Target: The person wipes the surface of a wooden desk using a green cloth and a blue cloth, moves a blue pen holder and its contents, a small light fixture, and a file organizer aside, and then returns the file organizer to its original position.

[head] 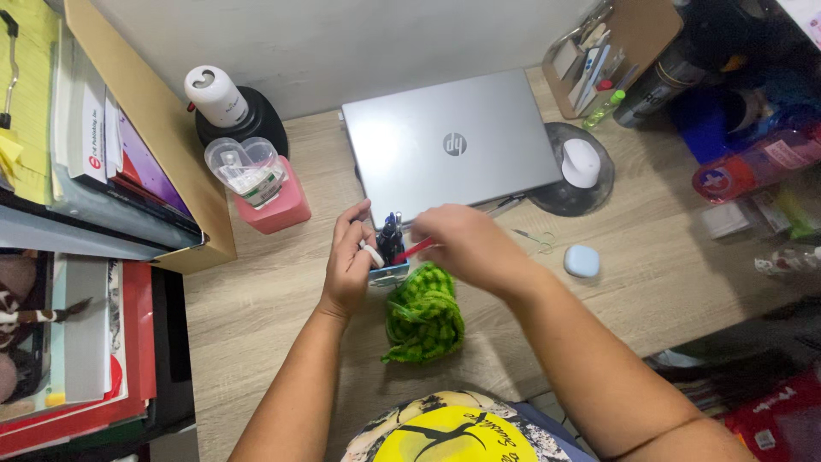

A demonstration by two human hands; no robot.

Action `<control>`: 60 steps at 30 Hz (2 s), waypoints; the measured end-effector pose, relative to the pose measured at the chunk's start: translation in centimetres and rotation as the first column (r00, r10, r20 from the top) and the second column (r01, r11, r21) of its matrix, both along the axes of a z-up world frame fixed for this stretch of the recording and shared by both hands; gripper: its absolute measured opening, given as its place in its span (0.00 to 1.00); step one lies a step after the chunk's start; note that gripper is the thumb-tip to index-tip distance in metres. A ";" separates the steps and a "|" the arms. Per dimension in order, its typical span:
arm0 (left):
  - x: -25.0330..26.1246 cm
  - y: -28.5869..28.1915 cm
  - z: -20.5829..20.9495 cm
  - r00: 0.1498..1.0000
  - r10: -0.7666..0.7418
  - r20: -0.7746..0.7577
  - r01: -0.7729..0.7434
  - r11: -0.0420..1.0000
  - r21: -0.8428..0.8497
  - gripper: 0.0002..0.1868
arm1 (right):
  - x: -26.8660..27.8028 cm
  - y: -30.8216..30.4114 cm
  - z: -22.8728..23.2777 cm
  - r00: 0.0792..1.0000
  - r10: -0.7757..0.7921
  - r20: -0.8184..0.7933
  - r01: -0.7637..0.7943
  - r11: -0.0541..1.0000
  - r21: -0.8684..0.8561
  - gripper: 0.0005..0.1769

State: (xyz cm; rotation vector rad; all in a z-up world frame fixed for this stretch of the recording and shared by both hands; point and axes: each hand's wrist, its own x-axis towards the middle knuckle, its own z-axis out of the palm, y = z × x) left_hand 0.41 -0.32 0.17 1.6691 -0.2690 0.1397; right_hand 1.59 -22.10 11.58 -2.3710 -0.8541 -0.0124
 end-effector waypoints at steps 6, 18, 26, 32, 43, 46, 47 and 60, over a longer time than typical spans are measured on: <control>0.4 0.6 -0.7 0.998 -0.061 -0.014 0.060 0.997 -0.049 0.06 | 0.4 3.5 -2.6 0.986 0.039 -0.159 -0.015 0.989 0.149 0.12; 0.3 0.0 -3.6 0.988 0.152 0.011 -0.148 0.972 -0.184 0.15 | 4.1 -5.6 -11.4 0.782 -0.587 -0.211 0.562 0.810 -0.168 0.09; 0.8 -0.4 -3.4 0.973 0.215 0.089 -0.216 0.976 -0.004 0.21 | 2.7 -9.7 -18.1 0.787 -0.603 0.129 0.615 0.754 -0.232 0.12; 0.9 -0.7 -3.9 0.971 0.201 -0.133 -0.203 0.979 -0.006 0.26 | 2.2 -7.8 -12.4 0.718 -0.620 -0.316 0.623 0.775 -0.106 0.16; 0.4 -1.7 -2.7 0.972 0.207 -0.111 -0.210 0.978 -0.014 0.57 | 0.1 -3.3 -0.6 0.985 -0.133 -0.110 0.108 0.971 -0.214 0.19; 0.6 -1.3 -2.4 0.980 0.093 -0.177 -0.113 0.988 -0.107 0.56 | 0.3 -1.4 -0.5 0.990 -0.105 -0.090 0.086 0.977 -0.194 0.13; 0.8 -1.1 -2.3 0.982 0.042 -0.186 -0.066 0.990 -0.124 0.54 | 0.6 -0.6 -0.6 0.982 -0.116 -0.147 0.088 0.979 -0.186 0.13; 0.8 0.1 -2.2 0.989 0.038 -0.142 -0.051 0.995 -0.085 0.42 | 0.0 5.9 -6.6 0.972 -0.208 -0.113 0.220 0.970 0.107 0.20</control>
